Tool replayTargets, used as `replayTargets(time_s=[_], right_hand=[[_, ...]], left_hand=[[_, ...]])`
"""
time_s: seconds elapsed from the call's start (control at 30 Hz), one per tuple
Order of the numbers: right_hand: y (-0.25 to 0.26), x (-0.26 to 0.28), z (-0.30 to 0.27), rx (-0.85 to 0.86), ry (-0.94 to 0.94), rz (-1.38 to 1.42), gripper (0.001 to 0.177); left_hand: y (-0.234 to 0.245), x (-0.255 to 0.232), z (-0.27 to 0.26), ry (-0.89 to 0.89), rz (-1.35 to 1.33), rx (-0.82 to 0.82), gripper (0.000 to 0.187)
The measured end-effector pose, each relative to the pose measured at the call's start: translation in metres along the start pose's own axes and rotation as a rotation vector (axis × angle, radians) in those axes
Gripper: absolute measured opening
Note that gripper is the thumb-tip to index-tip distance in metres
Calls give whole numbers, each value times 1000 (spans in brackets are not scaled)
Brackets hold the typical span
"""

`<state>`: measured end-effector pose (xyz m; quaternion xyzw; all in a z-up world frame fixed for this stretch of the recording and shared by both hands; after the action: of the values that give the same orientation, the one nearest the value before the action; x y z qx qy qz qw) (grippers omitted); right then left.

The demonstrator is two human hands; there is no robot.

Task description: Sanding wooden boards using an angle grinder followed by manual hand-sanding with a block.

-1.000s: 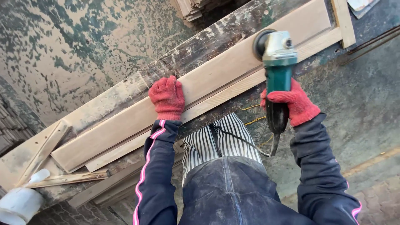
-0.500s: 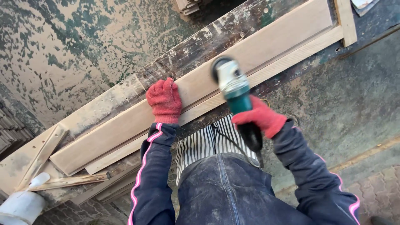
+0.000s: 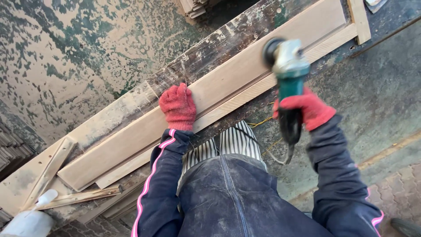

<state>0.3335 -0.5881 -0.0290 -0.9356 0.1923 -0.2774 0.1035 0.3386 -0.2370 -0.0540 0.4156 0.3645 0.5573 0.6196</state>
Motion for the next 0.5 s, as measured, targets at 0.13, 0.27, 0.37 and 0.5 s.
replayTargets(time_s=[0.13, 0.27, 0.37, 0.5], right_hand=[[-19, -55, 3, 92, -65, -41, 60], [-18, -39, 10, 100, -79, -43, 57], [3, 4, 12, -6, -4, -7, 47], [1, 29, 5, -38, 66, 24, 39]], left_hand=[[-5, -1, -5, -8, 14, 22, 15], [-8, 2, -4, -14, 27, 30, 17], [-7, 3, -4, -12, 10, -14, 19], [-12, 2, -8, -10, 39, -33, 19]])
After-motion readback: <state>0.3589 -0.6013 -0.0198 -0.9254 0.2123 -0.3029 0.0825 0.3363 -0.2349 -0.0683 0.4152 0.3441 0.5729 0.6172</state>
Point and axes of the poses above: each hand's wrist, its own z-axis towards the middle knuckle, its own y-axis out of the back of the hand, x = y × z, the point moved 7 cm from there along z, towards the middle knuckle, and after that the axes turned 14 degrees about z, right-handed, at the moved point
